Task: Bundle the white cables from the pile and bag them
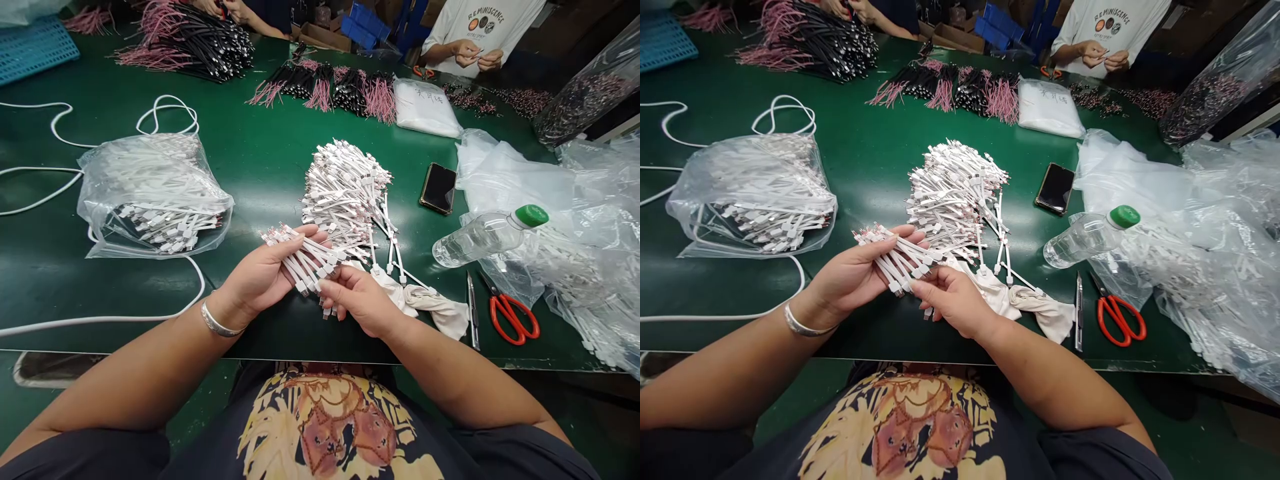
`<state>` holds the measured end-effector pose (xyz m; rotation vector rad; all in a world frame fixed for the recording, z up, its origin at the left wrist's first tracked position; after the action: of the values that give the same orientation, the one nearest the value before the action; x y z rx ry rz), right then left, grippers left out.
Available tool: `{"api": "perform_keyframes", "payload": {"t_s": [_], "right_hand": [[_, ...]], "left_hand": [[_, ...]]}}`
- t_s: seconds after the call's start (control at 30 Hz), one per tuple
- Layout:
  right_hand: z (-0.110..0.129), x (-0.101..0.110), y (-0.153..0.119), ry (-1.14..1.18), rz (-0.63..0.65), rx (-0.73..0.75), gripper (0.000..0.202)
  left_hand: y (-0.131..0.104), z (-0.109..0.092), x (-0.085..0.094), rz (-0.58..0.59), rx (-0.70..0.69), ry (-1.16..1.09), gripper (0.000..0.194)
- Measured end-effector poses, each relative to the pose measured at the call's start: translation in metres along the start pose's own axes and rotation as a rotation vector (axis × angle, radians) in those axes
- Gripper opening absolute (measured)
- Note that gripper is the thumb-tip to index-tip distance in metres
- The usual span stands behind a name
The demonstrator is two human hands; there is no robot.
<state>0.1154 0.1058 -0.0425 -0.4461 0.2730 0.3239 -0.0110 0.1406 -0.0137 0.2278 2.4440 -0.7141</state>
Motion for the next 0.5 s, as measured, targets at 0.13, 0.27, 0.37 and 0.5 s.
{"api": "perform_keyframes", "payload": {"t_s": [0.13, 0.27, 0.37, 0.5], "right_hand": [[-0.003, -0.004, -0.002, -0.083, 0.070, -0.028, 0.028], [-0.001, -0.001, -0.002, -0.117, 0.033, 0.000, 0.030], [-0.002, -0.004, -0.001, -0.082, 0.042, -0.008, 0.029], [-0.010, -0.014, -0.002, -0.024, 0.126, -0.117, 0.033]], "left_hand": [[0.000, -0.002, 0.000, -0.003, -0.014, 0.010, 0.023], [0.000, -0.003, 0.000, -0.007, -0.013, 0.014, 0.023], [-0.001, -0.002, 0.000, -0.008, -0.009, 0.008, 0.023], [0.000, 0.001, -0.001, 0.007, -0.001, 0.002, 0.024]]}}
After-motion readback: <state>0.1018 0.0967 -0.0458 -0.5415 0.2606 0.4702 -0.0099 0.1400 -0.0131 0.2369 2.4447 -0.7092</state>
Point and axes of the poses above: each hand's wrist, its own y-axis towards the middle knuckle, its own x-axis out of the back of the hand, z = x × y, the point moved 6 cm from there along y, towards the middle knuckle, and after that the axes turned 7 degrees about y, right-handed, at the moved point
